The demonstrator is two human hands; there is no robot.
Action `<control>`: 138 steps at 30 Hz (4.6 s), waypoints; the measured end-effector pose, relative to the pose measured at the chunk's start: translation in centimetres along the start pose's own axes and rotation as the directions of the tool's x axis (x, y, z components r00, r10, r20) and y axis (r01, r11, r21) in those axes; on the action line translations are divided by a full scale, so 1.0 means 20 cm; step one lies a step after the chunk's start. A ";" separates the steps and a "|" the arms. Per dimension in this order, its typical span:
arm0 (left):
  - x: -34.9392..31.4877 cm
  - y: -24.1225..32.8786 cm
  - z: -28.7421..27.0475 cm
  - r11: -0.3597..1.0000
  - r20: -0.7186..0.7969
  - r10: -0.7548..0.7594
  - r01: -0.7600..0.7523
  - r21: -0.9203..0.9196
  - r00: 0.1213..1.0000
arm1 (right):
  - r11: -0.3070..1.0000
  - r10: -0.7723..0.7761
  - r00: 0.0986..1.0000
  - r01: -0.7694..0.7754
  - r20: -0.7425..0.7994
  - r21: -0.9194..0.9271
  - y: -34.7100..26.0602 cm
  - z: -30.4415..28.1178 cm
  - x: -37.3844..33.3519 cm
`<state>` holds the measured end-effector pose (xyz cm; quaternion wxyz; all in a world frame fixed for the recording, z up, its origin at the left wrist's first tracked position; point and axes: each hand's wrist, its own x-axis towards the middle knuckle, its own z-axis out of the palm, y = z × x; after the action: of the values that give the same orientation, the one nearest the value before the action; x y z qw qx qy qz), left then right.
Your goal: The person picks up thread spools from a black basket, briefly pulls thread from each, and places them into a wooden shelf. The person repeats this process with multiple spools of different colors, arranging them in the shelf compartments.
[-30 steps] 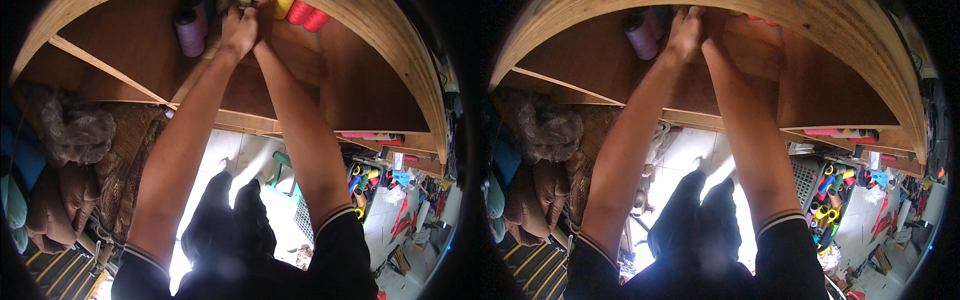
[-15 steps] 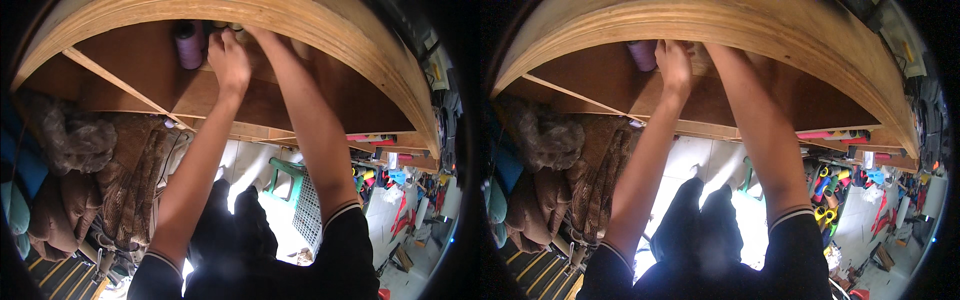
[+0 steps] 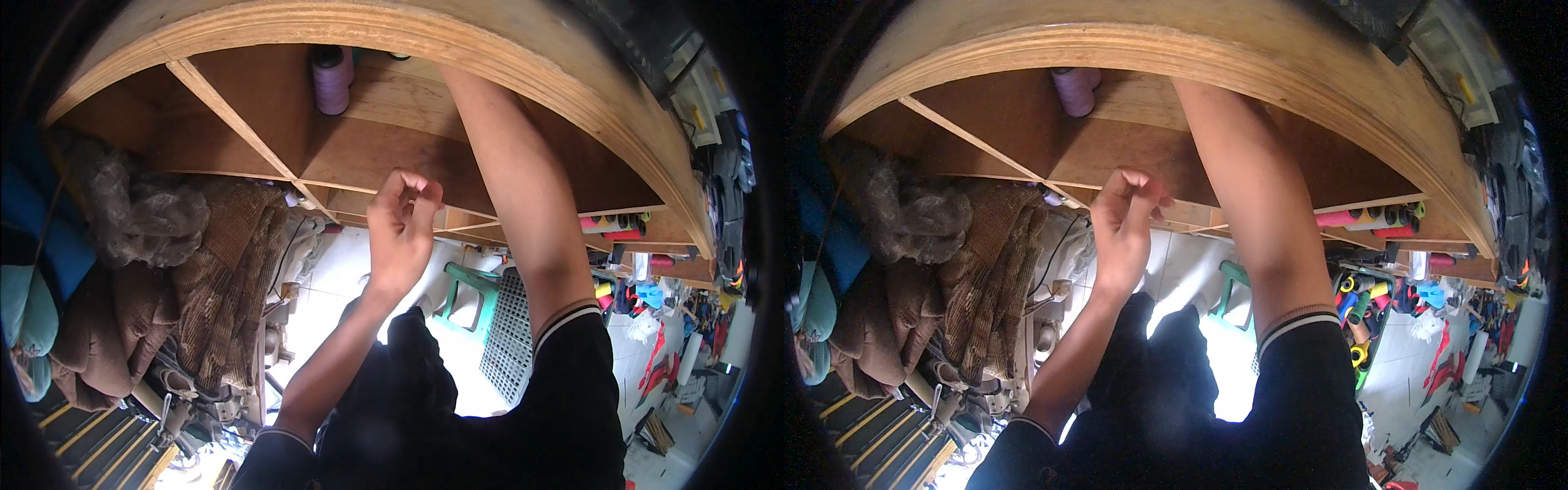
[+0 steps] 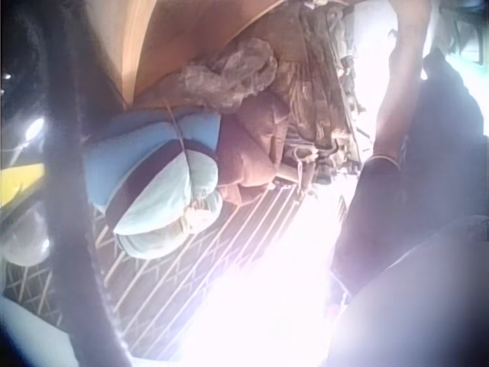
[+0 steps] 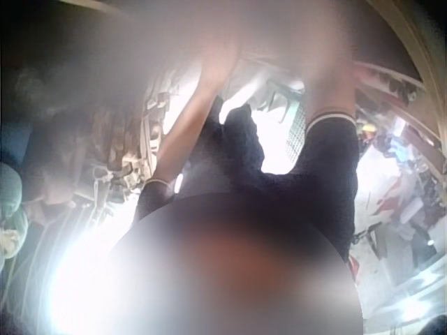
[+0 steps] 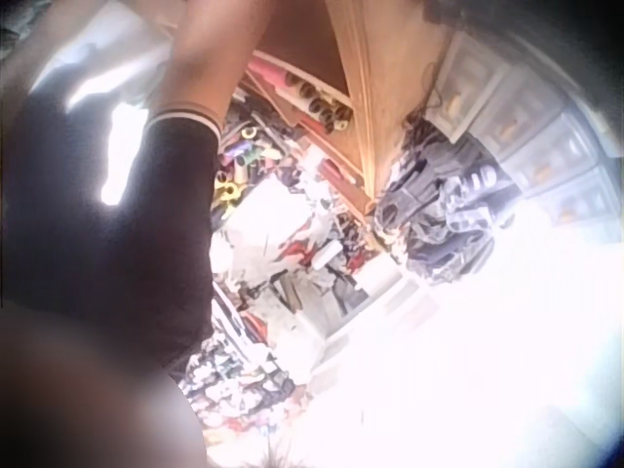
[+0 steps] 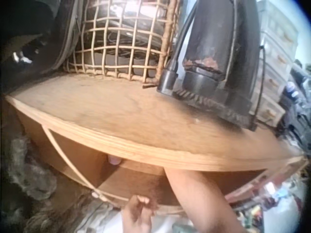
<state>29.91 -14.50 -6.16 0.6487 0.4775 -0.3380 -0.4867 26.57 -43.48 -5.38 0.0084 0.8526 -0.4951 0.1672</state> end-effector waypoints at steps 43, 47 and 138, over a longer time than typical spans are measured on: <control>-0.64 0.20 -0.16 0.940 0.203 0.338 -0.338 -0.040 0.919 | 0.769 0.125 0.896 0.185 -0.427 0.612 -0.70 -0.83 -1.83; -0.64 0.23 -0.16 0.966 0.170 0.258 -0.255 -0.037 0.951 | 0.726 0.170 0.909 0.145 -0.380 0.672 -0.68 -0.86 -1.85; 0.11 -0.10 -0.20 0.894 -0.138 0.208 -0.131 0.429 0.968 | 0.480 0.640 0.694 -0.025 -0.331 0.877 -0.34 0.49 -0.16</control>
<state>33.45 -15.54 -9.42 0.6000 0.6152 -0.4145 -0.2996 33.66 -39.07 -14.59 -0.2610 0.5221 -0.4910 0.6467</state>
